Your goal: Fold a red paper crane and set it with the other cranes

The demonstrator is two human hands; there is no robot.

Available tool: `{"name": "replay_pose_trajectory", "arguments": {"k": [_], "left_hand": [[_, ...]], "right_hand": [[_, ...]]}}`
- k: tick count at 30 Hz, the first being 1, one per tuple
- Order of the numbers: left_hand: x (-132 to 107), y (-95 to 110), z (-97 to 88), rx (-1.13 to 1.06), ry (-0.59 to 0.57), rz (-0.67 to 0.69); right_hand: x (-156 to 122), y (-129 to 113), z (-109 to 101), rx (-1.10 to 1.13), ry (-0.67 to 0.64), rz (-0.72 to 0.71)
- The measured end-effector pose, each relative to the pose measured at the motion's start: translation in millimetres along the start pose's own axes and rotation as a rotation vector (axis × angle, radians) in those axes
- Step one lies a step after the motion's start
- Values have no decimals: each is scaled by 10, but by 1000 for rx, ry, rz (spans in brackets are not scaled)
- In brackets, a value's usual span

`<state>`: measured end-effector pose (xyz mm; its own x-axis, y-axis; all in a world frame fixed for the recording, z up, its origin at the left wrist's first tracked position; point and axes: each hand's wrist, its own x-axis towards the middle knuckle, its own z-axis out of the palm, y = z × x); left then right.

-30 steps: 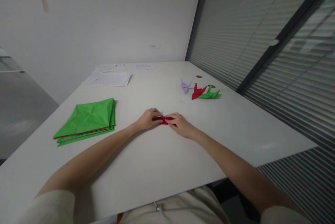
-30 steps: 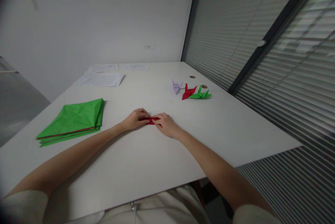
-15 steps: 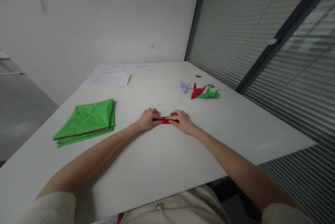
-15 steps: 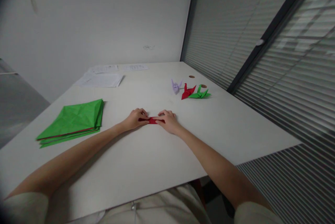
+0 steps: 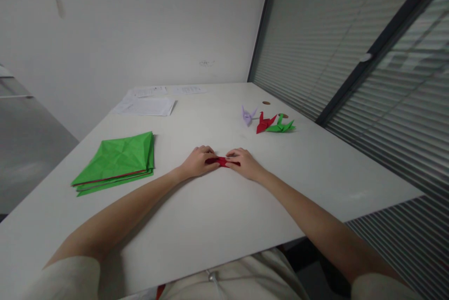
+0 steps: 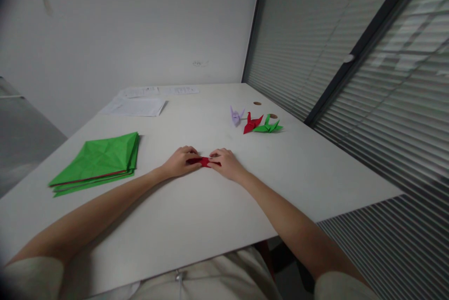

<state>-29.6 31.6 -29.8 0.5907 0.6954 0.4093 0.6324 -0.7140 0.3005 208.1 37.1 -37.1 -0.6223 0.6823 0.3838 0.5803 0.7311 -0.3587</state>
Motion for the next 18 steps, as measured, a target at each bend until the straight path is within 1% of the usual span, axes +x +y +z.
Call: {"name": "replay_pose_trajectory", "arguments": {"k": [2, 4, 8, 12, 14, 16, 18], "left_hand": [[1, 18, -6, -16, 10, 8], [10, 11, 1, -61, 15, 3], [30, -42, 33, -160, 23, -53], [35, -66, 56, -156, 11, -37], [33, -60, 60, -144, 22, -47], [32, -49, 59, -134, 28, -68], [32, -35, 50, -127, 23, -72]], "right_hand": [[15, -19, -23, 11, -14, -22], [28, -41, -36, 16, -14, -12], [45, -45, -25, 61, 24, 82], [51, -3, 11, 48, 39, 164], [50, 5, 23, 35, 40, 189], [45, -6, 24, 29, 35, 191], [38, -33, 11, 23, 19, 155]]}}
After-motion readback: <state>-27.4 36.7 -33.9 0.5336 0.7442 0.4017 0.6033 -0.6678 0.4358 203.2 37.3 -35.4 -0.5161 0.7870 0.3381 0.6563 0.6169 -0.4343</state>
